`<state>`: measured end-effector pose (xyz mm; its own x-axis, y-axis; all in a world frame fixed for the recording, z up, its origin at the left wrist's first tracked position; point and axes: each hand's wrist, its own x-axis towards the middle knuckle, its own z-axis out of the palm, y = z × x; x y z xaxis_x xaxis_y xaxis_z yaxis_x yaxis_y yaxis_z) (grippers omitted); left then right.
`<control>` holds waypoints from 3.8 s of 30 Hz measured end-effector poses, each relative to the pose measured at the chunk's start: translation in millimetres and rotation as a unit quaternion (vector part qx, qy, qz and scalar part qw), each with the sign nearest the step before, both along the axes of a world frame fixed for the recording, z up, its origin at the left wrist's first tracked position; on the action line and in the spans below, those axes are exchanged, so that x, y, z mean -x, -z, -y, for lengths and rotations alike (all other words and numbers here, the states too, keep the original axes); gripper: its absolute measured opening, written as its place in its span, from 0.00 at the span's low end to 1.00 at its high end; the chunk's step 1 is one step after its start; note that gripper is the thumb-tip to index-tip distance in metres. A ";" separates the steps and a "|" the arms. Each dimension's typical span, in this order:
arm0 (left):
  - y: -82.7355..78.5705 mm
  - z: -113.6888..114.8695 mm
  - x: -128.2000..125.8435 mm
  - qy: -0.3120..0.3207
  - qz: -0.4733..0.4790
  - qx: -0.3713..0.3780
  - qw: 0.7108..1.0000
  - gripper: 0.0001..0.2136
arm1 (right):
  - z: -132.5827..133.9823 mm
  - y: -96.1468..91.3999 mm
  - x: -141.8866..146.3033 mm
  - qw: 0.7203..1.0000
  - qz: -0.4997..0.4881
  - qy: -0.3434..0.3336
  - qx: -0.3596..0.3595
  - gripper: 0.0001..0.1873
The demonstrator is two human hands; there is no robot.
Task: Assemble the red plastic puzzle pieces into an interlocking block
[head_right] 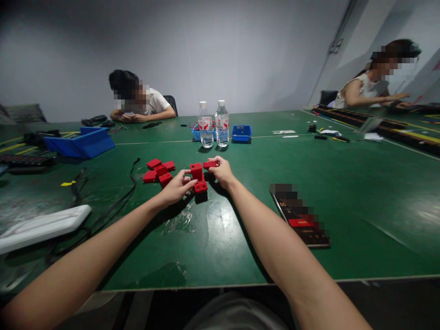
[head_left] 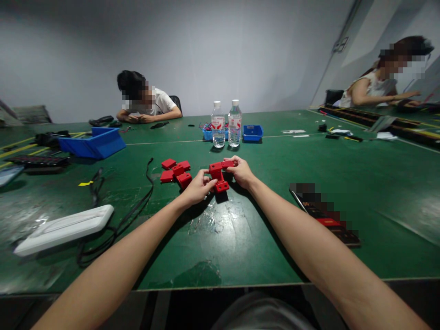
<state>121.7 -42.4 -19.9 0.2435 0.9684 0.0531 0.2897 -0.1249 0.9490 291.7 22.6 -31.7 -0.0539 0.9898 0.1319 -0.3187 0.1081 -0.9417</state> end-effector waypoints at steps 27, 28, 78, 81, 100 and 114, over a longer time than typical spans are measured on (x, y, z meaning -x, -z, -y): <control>1.0 -0.3 2.0 0.003 -0.014 -0.011 1.000 0.16 | -3.1 -8.9 -1.8 0.987 -0.125 0.006 0.104 0.18; 1.1 -0.3 2.0 0.005 -0.014 -0.010 1.000 0.16 | -2.9 -8.9 -1.5 0.987 -0.125 0.004 0.106 0.17; -0.7 0.2 -1.5 -0.040 0.024 0.023 0.999 0.12 | 5.7 -20.6 -5.9 0.972 -0.183 -0.051 0.138 0.06; -1.8 -0.9 -3.3 -0.080 0.051 0.042 0.995 0.09 | 7.8 -18.8 -3.7 0.978 -0.166 -0.078 0.101 0.08; -2.2 -1.1 -5.1 -0.159 0.083 0.037 0.983 0.13 | 14.3 -19.7 -3.3 0.965 -0.085 -0.199 0.147 0.12; 2.3 -4.4 -3.2 -0.133 0.199 0.032 0.970 0.13 | 18.0 -15.9 -4.1 0.953 -0.062 -0.287 0.071 0.17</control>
